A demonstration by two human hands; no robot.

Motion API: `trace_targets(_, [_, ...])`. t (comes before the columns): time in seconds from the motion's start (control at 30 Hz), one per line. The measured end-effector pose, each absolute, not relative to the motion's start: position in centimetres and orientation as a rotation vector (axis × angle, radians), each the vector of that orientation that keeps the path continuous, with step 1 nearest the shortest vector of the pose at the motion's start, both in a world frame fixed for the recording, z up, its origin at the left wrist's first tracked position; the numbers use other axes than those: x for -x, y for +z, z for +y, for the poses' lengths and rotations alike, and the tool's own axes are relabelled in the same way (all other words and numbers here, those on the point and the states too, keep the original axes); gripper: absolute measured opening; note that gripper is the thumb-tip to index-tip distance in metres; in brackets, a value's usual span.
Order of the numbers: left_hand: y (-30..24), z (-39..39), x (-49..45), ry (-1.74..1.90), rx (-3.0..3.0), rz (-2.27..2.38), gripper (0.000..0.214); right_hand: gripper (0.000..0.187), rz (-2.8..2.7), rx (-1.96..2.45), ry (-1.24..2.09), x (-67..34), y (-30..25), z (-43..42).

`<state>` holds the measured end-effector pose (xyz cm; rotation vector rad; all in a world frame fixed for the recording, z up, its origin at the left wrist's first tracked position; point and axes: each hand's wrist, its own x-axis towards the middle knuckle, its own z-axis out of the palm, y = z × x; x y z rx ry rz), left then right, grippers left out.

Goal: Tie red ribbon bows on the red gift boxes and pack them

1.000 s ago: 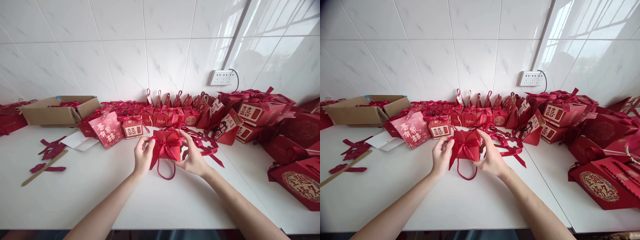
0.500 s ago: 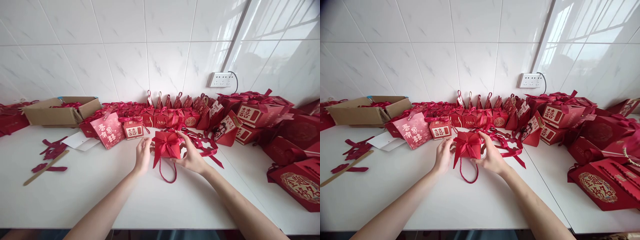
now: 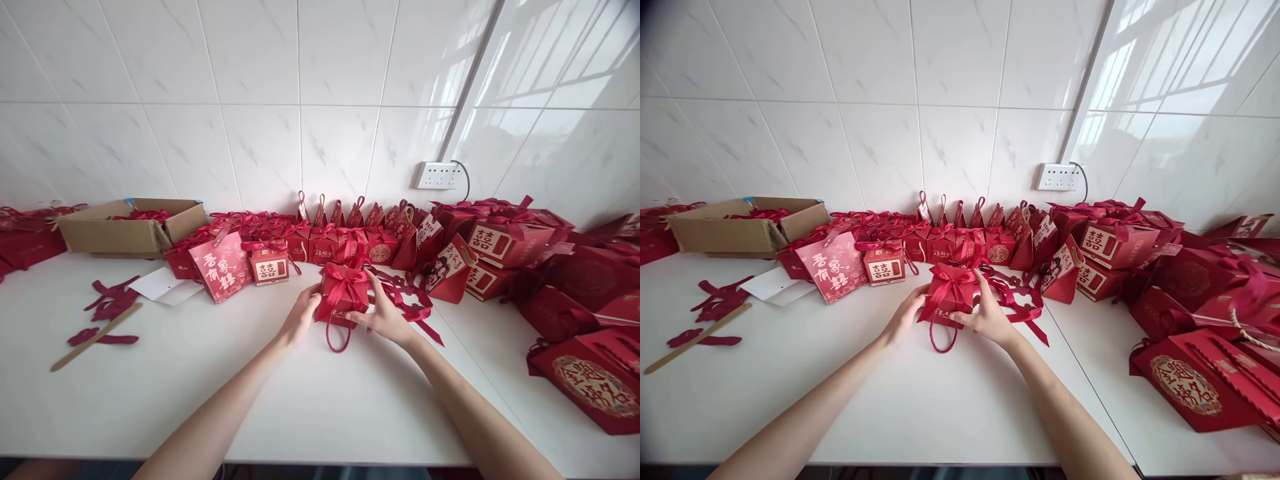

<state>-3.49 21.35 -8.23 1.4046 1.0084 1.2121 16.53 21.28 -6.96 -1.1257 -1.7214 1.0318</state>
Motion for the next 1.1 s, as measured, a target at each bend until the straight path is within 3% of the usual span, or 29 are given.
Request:
trace_targets(0.23, [-8.0,20.9,3.6,1.263,-1.515,1.007,0.058,0.091,-1.410,1.065,1.176,-16.9,-7.1,21.9])
trace_targets(0.37, [-8.1,21.0,3.6,1.366,-1.465,0.935,0.076,0.065,-1.204,0.873,1.332,-17.3,-7.1,22.2])
trace_targets(0.53, [-8.4,20.7,3.1,1.239,-1.647,0.808,0.092,0.035,-1.243,0.762,1.381,-17.6,-7.1,22.2])
trace_targets(0.73, [-8.3,20.4,2.9,1.453,-1.843,0.822,0.084,0.038,-1.408,0.732,1.347,-18.0,-7.6,22.1])
trace_targets(0.97, [-7.3,19.7,3.2,1.751,-2.261,0.771,0.088,0.060,-1.541,0.762,1.256,-17.5,-7.5,21.1])
trace_targets(1.1, [-7.1,19.3,3.1,1.830,-2.293,0.742,0.089,0.062,-1.584,0.762,1.210,-17.1,-8.0,20.9])
